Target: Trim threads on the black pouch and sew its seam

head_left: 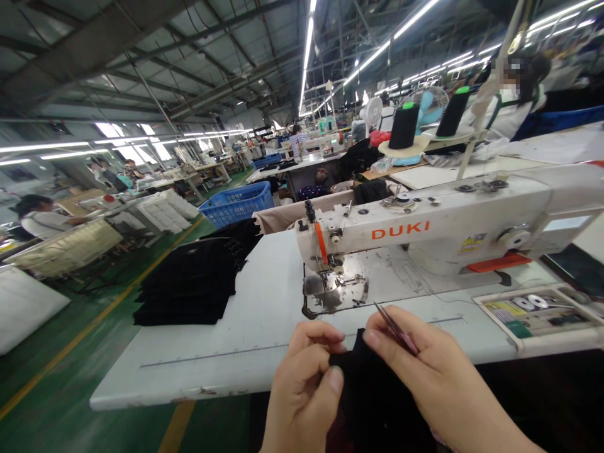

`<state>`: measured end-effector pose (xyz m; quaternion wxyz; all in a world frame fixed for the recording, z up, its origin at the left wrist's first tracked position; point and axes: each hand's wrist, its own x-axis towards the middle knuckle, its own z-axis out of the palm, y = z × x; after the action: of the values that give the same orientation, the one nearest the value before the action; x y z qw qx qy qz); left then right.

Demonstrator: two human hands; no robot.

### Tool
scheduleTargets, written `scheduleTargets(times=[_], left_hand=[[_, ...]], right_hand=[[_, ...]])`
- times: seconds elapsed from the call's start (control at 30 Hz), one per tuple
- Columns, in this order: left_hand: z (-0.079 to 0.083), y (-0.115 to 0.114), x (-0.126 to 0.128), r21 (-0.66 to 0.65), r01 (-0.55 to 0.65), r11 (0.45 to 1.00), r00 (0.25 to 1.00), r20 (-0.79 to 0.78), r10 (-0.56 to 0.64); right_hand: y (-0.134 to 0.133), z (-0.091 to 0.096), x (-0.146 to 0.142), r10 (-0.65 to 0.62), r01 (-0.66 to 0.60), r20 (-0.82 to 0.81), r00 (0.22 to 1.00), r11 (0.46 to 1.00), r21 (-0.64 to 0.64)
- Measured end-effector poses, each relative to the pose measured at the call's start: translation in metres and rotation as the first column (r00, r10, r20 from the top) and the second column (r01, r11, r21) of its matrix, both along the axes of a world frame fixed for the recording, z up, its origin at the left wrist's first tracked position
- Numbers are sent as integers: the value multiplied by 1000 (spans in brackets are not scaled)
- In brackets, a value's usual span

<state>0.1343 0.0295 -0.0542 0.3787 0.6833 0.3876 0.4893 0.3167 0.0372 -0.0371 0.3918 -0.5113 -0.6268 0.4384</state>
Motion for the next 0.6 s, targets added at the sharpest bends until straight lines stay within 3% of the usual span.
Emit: scheduleTargets(times=[0.2,0.3,0.43,0.6], left_hand=[[-4,1,-2,-133,124,983,983,151,-104],[-7,1,-2,-232,103,967,985,161,-66],[-3,4,-4,-234,22,972,994,-100,-47],[14,7,-11,-73,29,997,956,-289,-49]], right_hand=[[6,2,3,21,-25,-73,997,998,-55],[4,0,2,16,-21,-95,995,998,-54],[2,-3,6,21,-26,-83,996,998,-53],[3,0,13,45,-48,20,999,977,207]])
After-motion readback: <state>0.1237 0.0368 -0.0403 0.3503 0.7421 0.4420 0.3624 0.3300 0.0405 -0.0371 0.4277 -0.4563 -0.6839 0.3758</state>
